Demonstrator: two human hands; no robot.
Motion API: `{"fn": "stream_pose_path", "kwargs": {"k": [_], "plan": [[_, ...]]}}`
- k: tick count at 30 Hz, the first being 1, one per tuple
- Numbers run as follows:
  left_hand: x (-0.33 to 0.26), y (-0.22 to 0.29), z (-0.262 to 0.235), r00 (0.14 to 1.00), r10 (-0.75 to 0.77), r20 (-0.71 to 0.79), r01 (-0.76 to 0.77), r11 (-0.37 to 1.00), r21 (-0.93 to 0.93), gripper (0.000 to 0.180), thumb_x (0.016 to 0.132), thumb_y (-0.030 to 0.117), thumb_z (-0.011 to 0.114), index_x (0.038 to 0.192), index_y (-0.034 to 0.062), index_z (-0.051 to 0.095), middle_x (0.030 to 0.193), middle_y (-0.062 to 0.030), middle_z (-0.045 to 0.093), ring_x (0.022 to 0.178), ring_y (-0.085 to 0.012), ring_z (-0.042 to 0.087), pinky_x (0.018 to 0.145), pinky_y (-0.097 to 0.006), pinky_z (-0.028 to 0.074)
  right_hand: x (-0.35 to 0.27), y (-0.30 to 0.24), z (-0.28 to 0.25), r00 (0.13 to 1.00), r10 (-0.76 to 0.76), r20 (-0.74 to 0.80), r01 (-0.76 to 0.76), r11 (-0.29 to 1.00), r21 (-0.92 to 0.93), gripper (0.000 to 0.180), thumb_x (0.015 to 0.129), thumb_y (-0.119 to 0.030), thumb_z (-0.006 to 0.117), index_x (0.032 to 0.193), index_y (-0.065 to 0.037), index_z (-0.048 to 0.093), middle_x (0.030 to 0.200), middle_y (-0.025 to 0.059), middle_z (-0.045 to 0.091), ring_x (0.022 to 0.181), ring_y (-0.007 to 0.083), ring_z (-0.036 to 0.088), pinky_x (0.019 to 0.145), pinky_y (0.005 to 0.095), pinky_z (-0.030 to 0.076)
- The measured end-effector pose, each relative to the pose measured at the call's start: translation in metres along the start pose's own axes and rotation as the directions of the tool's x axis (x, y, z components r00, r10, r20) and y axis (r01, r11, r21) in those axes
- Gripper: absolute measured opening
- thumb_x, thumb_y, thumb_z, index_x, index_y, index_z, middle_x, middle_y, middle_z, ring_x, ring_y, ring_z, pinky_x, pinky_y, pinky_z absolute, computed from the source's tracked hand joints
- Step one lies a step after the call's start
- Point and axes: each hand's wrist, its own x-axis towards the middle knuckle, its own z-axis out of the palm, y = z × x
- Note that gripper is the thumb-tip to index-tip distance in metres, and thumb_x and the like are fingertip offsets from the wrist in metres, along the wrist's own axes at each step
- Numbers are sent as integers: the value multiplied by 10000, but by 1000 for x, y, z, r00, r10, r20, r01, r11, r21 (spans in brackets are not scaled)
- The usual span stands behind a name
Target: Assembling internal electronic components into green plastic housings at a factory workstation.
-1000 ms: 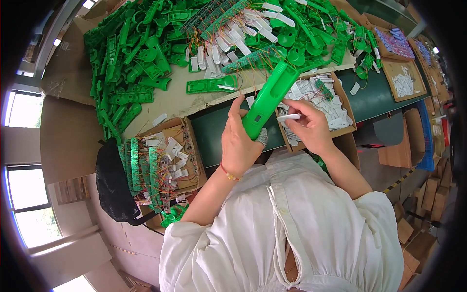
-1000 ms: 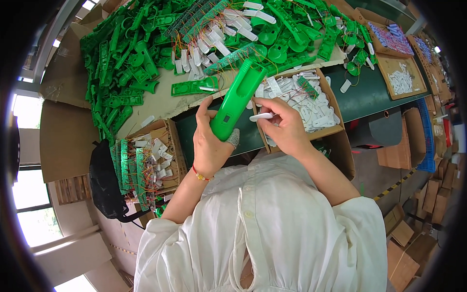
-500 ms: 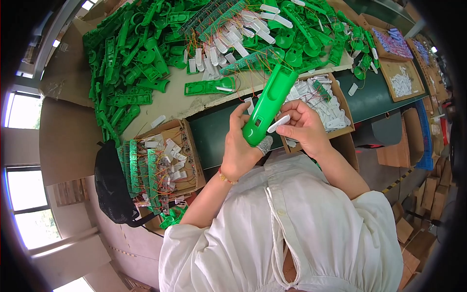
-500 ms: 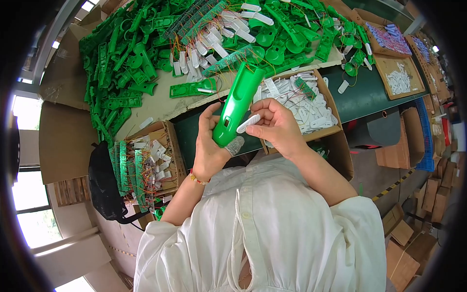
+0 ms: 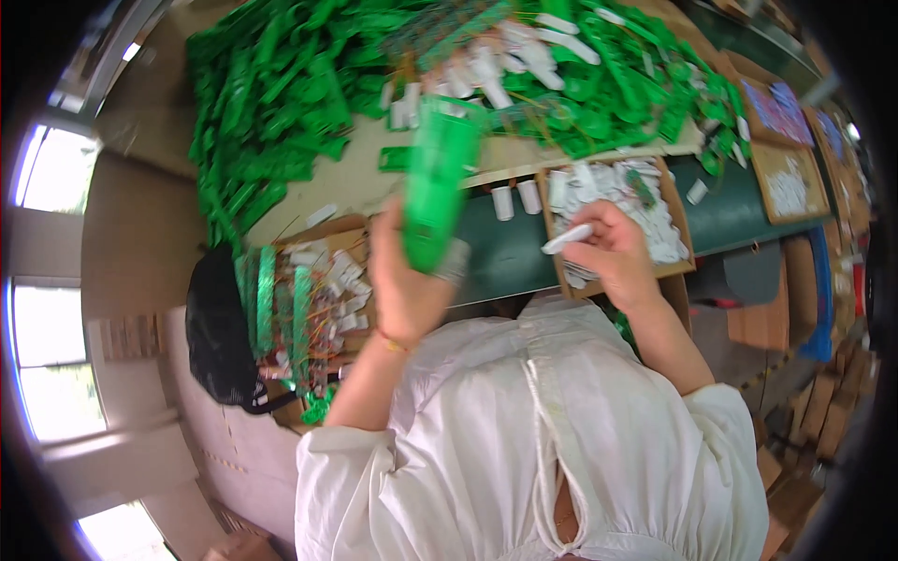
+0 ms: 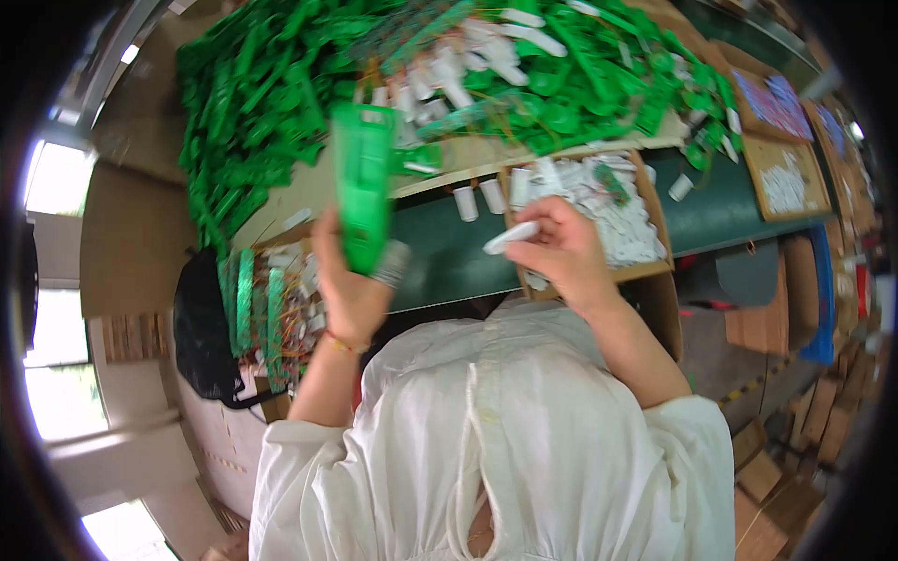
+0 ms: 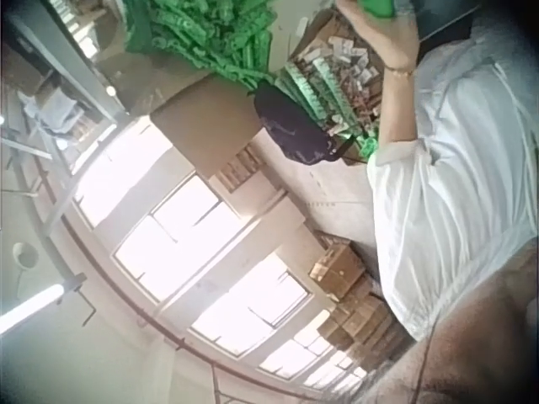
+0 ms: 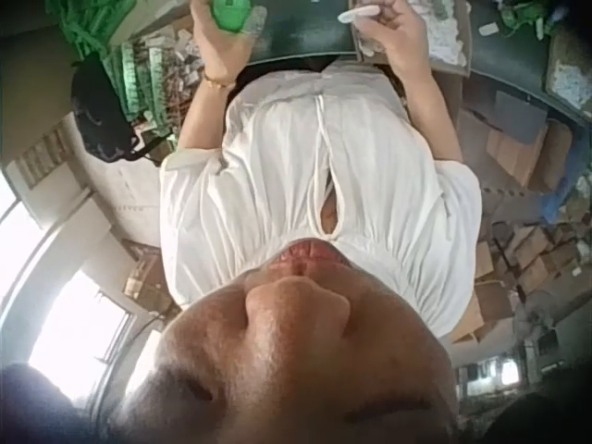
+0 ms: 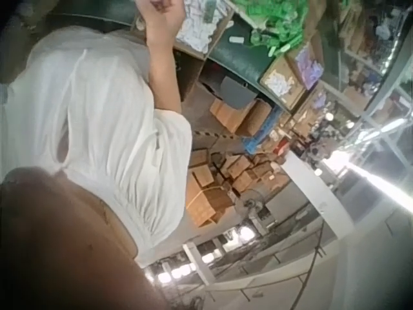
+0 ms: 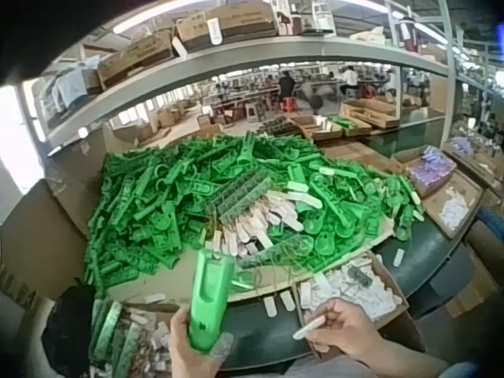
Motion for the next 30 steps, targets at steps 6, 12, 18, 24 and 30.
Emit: {"fn": "stream_pose_path", "kwargs": {"k": [6,12,18,24,30], "plan": [[1,-88,-195,613,-50,-789,379,894,238,568,713,122,712,1180,-32,426,1085,-134,498,970,-249,492,859,-330,387,-2,16,-31,990,-71,-120,49,984,-173,180,739,23,615,910,-10,567,827,20,566,729,85,535,657,208,434],[-210,-185,-365,122,174,-977,845,498,194,474,683,106,665,1085,-76,492,1062,-193,526,874,-281,557,770,-358,446,13,28,-43,999,-2,37,7,990,-139,170,831,-9,556,999,-12,533,906,53,578,784,98,534,721,211,431],[-284,-206,-307,-334,-602,-725,697,360,-620,688,637,286,749,1143,-67,445,967,-177,583,860,-300,580,801,-364,460,23,26,-30,998,27,57,-15,979,-205,152,826,-15,563,975,-17,533,897,48,578,765,89,520,705,211,419],[-255,-226,-335,64,-169,-983,910,415,-12,776,732,391,679,1236,-107,359,1137,-259,505,1038,-353,507,895,-385,408,15,23,-4,996,73,47,-61,974,-220,115,785,-5,593,892,-10,553,820,46,594,701,88,540,648,207,427],[-5,-87,-233,861,-274,-428,56,887,-457,416,855,195,520,1187,-39,435,1018,-138,571,908,-216,576,806,-312,479,1,28,-14,995,83,-56,-91,985,-146,121,769,-11,622,873,-13,561,800,46,603,699,89,549,654,212,445]]}}
